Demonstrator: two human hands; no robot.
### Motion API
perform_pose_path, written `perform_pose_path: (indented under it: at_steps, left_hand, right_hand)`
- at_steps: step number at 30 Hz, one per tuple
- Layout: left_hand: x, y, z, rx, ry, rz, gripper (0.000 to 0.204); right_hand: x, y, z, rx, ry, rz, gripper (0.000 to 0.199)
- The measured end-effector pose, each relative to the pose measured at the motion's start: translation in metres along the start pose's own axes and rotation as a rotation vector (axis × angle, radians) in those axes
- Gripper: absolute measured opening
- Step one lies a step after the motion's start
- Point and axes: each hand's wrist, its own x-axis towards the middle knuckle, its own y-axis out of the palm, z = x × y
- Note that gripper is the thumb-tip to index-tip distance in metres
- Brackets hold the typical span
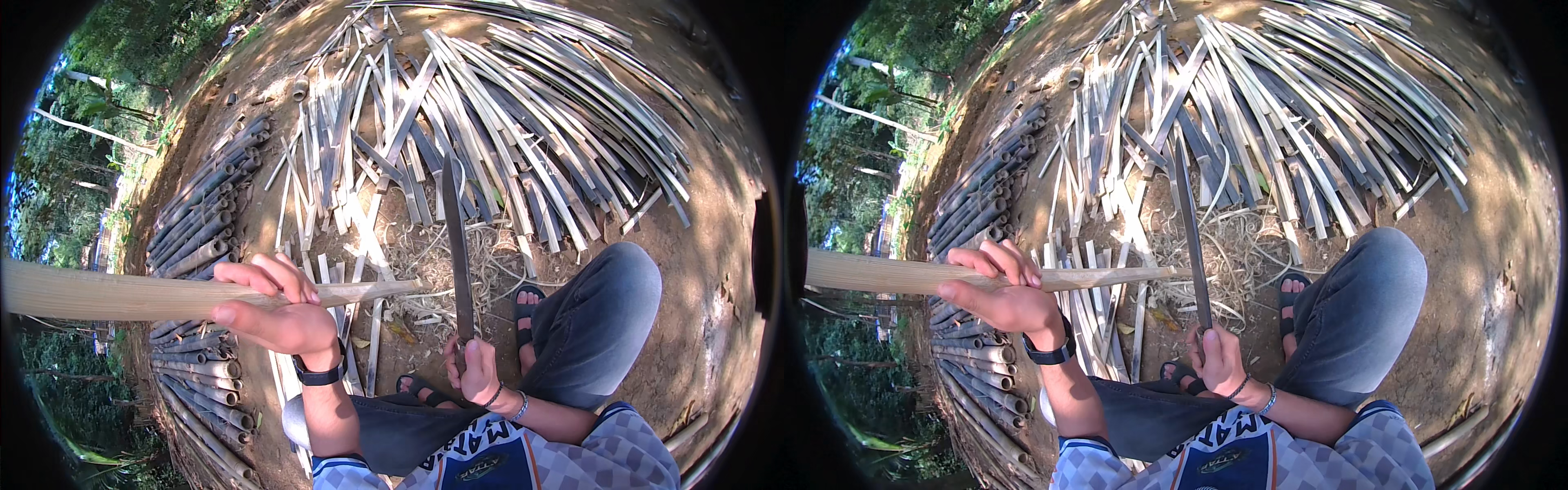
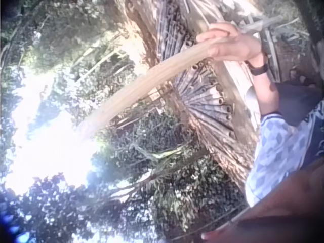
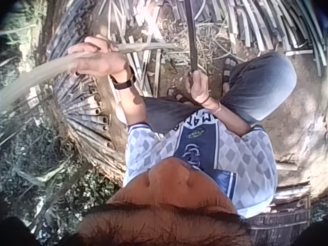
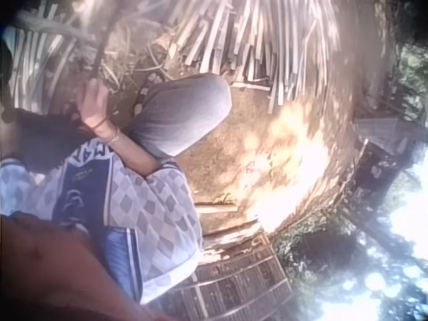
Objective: The person shaves and smooths a thin strip of bamboo with a large knife, removing thin shavings while sitting outdoors near piles of bamboo poles.
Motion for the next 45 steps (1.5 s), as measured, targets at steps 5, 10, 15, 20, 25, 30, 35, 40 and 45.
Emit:
perform_pose_path:
  at_steps: [5,10,15,20,25,30,35,40,45]
  left_hand:
    - [0.006,-0.004,0.002,0.012,0.046,0.018,0.056]
    - [0.006,-0.005,0.005,-0.013,0.048,0.024,0.054]
    - [0.005,0.006,0.005,-0.011,0.020,0.006,0.059]
    - [0.007,-0.009,0.007,-0.023,0.042,0.003,0.057]
    - [0.007,-0.002,0.009,-0.009,0.057,0.004,0.054]
    - [0.009,0.000,0.007,-0.030,0.061,-0.009,0.053]
    - [0.009,-0.005,0.013,-0.019,0.039,-0.011,0.054]
    - [0.013,-0.006,0.017,-0.050,0.048,-0.045,0.056]
    - [0.015,-0.006,0.019,-0.061,0.030,0.011,0.055]
  right_hand:
    - [-0.005,-0.014,-0.045,-0.106,0.546,0.076,0.050]
    - [0.009,0.003,0.015,0.026,0.194,0.056,0.047]
    - [0.001,-0.013,-0.036,-0.099,0.387,0.081,0.054]
    - [0.007,-0.012,-0.022,-0.087,0.465,0.072,0.053]
    - [0.008,0.006,0.027,0.093,0.058,0.019,0.050]
    - [-0.005,-0.011,-0.038,-0.122,0.459,0.050,0.049]
    - [0.006,-0.012,-0.012,-0.039,0.339,0.028,0.053]
    - [0.001,0.010,0.012,0.097,0.068,-0.005,0.054]
    - [-0.004,-0.013,-0.052,-0.226,0.533,0.064,0.052]
